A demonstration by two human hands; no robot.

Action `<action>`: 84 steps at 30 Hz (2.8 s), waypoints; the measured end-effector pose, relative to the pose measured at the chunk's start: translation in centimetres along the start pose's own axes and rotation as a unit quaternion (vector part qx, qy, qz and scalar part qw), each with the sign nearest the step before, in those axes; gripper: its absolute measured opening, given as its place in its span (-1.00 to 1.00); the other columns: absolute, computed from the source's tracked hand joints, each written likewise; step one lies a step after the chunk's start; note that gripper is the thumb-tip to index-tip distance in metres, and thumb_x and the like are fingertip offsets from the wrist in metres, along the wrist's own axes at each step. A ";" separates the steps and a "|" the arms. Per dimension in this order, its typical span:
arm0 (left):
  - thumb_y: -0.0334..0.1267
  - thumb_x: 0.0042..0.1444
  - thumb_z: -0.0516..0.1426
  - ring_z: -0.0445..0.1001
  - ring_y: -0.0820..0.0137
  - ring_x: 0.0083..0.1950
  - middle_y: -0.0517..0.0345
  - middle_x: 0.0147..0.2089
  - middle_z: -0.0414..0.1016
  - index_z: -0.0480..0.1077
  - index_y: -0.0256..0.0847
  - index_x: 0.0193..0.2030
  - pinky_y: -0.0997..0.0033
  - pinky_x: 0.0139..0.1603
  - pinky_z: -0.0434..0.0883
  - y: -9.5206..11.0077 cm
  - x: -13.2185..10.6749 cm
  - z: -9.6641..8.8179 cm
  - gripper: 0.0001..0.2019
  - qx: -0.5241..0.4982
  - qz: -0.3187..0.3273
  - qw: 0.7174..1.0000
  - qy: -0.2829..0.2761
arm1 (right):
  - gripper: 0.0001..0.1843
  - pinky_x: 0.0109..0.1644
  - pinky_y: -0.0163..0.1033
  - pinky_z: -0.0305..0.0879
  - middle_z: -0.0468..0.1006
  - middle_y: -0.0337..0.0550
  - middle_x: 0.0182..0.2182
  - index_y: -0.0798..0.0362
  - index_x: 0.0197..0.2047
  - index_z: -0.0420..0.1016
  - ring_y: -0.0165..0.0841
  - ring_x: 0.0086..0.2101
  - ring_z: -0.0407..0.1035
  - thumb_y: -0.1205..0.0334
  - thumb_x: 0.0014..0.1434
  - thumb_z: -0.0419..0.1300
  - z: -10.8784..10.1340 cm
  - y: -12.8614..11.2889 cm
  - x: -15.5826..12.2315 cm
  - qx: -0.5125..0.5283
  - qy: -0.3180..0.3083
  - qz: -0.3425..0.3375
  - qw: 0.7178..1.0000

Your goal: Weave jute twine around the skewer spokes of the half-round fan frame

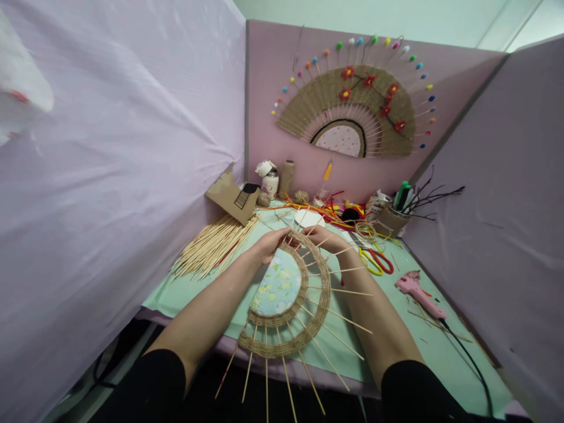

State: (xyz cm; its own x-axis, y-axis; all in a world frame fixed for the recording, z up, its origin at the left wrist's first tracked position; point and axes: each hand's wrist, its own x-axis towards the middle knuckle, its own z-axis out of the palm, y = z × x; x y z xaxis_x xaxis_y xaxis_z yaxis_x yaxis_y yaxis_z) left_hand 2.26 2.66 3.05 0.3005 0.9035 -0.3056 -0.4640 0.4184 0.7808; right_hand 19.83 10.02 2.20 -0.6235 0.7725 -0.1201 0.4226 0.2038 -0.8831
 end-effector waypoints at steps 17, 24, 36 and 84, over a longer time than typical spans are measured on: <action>-0.15 0.20 -0.02 0.29 0.50 -0.69 0.17 -0.62 0.39 0.38 -0.29 -0.34 0.52 -0.64 0.20 -1.3 1.7 -1.1 -0.73 0.134 0.041 0.988 0.067 | -0.62 -0.52 -0.37 -0.04 0.26 -0.39 -0.65 0.11 -0.47 0.36 -0.58 -0.62 0.07 0.06 -0.23 0.39 -0.3 2.8 -1.7 0.277 0.046 0.038 0.959; -0.16 0.14 0.06 0.30 0.51 -0.68 0.20 -0.66 0.38 0.39 -0.28 -0.25 0.55 -0.61 0.18 -1.6 2.2 -1.4 -0.78 0.186 0.111 0.971 0.102 | -0.57 -0.52 -0.37 -0.02 0.28 -0.38 -0.63 0.12 -0.47 0.34 -0.59 -0.63 0.07 0.04 -0.28 0.41 0.0 2.3 -1.9 0.282 0.026 0.055 0.958; -0.20 0.04 0.17 0.26 0.55 -0.67 0.19 -0.63 0.41 0.48 -0.33 -0.33 0.54 -0.59 0.17 -2.4 2.1 -1.3 -0.80 0.217 0.132 0.963 0.087 | -0.68 -0.60 -0.41 0.03 0.41 -0.33 -0.48 0.03 -0.36 0.32 -0.62 -0.66 -0.02 0.16 -0.13 0.36 -2.3 4.4 -1.0 0.429 0.129 -0.005 0.894; -0.22 -0.01 0.07 0.12 0.55 -0.69 0.25 -0.73 0.22 0.52 -0.32 -0.23 0.52 -0.64 0.04 0.8 0.6 -1.7 -0.70 0.229 0.096 0.967 0.062 | -0.75 -0.57 -0.37 -0.13 0.33 -0.33 -0.68 0.13 -0.41 0.54 -0.55 -0.63 0.05 0.15 -0.19 0.31 -0.1 2.2 -5.9 0.093 -0.018 0.080 0.992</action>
State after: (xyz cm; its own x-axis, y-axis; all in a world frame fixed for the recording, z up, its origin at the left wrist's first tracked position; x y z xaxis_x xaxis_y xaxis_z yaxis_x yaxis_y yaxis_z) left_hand 0.69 3.66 2.57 0.1307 0.9766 -0.1707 -0.0751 0.1814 0.9805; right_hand 24.53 5.93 1.03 -0.5830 0.7630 -0.2791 0.3922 -0.0366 -0.9192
